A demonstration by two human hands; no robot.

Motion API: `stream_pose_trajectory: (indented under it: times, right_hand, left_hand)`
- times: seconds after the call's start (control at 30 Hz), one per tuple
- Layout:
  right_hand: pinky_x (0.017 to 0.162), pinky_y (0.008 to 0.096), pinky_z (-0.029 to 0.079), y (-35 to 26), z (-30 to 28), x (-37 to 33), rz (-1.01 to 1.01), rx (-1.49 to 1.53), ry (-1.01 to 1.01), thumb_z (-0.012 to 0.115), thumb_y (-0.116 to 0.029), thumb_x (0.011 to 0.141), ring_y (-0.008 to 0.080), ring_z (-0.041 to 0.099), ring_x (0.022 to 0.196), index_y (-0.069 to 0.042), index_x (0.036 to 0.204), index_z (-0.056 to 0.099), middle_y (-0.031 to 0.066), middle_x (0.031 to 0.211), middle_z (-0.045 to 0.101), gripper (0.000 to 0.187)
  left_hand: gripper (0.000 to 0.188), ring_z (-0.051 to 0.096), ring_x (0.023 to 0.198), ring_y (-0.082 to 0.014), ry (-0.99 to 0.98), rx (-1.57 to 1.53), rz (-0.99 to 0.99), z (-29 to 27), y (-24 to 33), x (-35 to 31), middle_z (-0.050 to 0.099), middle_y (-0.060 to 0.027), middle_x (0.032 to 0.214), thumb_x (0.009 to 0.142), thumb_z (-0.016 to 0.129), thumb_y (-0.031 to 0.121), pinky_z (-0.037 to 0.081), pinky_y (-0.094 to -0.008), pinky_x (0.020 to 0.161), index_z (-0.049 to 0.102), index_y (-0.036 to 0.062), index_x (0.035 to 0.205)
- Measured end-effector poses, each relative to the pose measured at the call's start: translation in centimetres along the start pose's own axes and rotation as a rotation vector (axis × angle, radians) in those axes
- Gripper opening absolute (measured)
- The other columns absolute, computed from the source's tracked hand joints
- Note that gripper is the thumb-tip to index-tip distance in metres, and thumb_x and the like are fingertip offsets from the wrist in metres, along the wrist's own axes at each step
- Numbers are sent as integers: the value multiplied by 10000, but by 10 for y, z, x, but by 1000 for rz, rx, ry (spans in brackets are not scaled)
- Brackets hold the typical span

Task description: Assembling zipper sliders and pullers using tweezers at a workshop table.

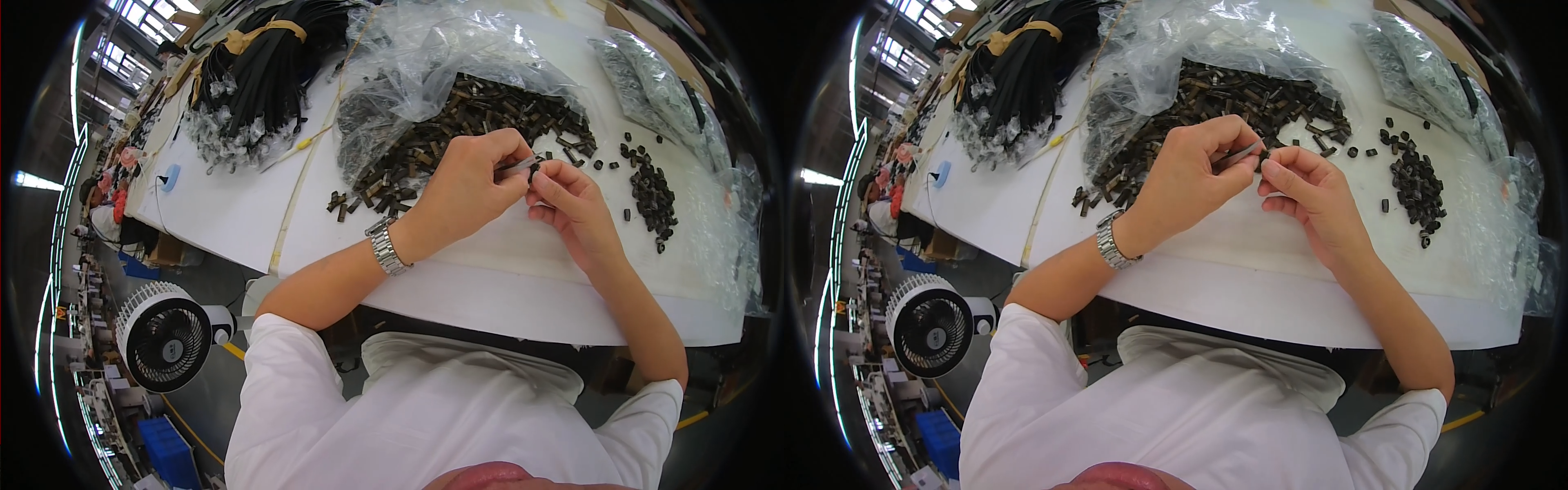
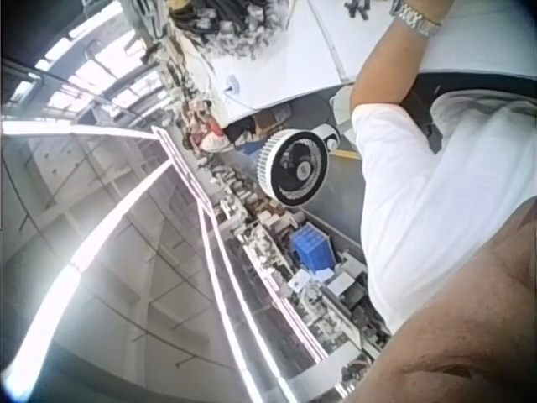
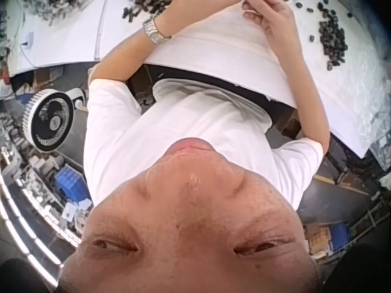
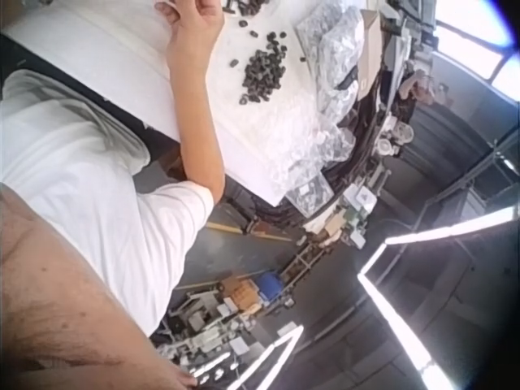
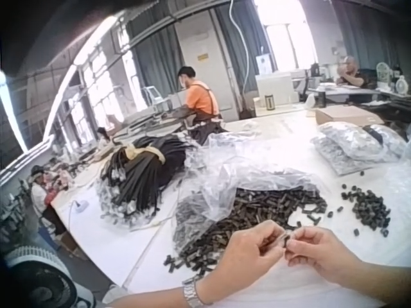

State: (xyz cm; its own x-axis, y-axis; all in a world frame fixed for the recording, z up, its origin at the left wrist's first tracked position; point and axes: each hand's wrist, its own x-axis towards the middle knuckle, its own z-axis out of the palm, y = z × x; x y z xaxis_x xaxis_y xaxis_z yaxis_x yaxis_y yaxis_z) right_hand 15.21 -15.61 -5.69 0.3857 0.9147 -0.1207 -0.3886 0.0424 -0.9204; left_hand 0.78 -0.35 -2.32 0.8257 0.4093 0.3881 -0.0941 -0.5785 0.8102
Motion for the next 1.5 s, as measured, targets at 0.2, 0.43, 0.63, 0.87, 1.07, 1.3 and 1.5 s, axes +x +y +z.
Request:
stream_pose_trajectory:
  times: [0.2, 0.43, 0.63, 0.87, 1.07, 1.3, 1.5]
  right_hand:
    - [830, 271, 582, 0, -3, 0, 42, 64, -31, 737, -221, 1034, 99, 692, 926, -77, 1113, 710, -9, 1019, 716, 166]
    - [841, 277, 596, 0, 1, -4, 77, 145, -45, 721, -208, 1042, 122, 728, 973, -92, 1105, 703, 4, 1035, 740, 133]
    - [940, 326, 617, -11, -4, -4, 138, 209, -89, 655, -254, 1082, 157, 743, 1046, -42, 1171, 706, 68, 1125, 759, 235]
    - [967, 333, 616, -13, -1, -2, 150, 131, -93, 636, -257, 1091, 168, 751, 1025, -2, 1206, 699, 91, 1089, 760, 287]
    - [927, 325, 623, -14, -24, -7, 106, -16, -39, 625, -199, 1092, 152, 745, 999, -8, 1184, 687, 80, 1085, 754, 222]
    - [909, 314, 620, -17, -16, -4, 81, -38, -117, 600, -179, 1101, 138, 733, 998, -3, 1205, 660, 76, 1099, 736, 213]
    - [905, 304, 612, -14, -31, 1, 22, -129, -151, 616, -181, 1096, 111, 716, 950, 2, 1194, 659, 57, 1064, 732, 212]
  left_hand:
    - [141, 479, 637, -34, -45, -26, -19, -3, 3, 1, 619, -20, 725, 925, 723, 94, 395, -241, 568, 682, -40, 947]
    - [115, 532, 594, -100, -9, 66, 90, 1, -3, -2, 616, -57, 701, 882, 722, 62, 457, -280, 561, 642, -19, 897]
    - [122, 647, 606, -244, 23, 295, 416, 7, -15, 0, 658, -68, 753, 837, 733, 40, 520, -341, 553, 630, 53, 901]
    - [161, 683, 653, -252, 13, 439, 547, 1, -13, -8, 668, -39, 790, 828, 757, 78, 516, -360, 526, 618, 88, 909]
    - [178, 685, 625, -277, 10, 496, 544, 13, -16, -5, 660, -64, 727, 819, 755, 121, 496, -413, 524, 582, 82, 824]
    - [179, 676, 614, -318, 33, 386, 537, 8, -18, -3, 643, -97, 675, 852, 737, 133, 501, -433, 538, 580, 67, 800]
    - [181, 693, 650, -326, 97, 316, 546, 9, -18, -1, 653, -110, 689, 857, 733, 128, 518, -453, 564, 573, 57, 807]
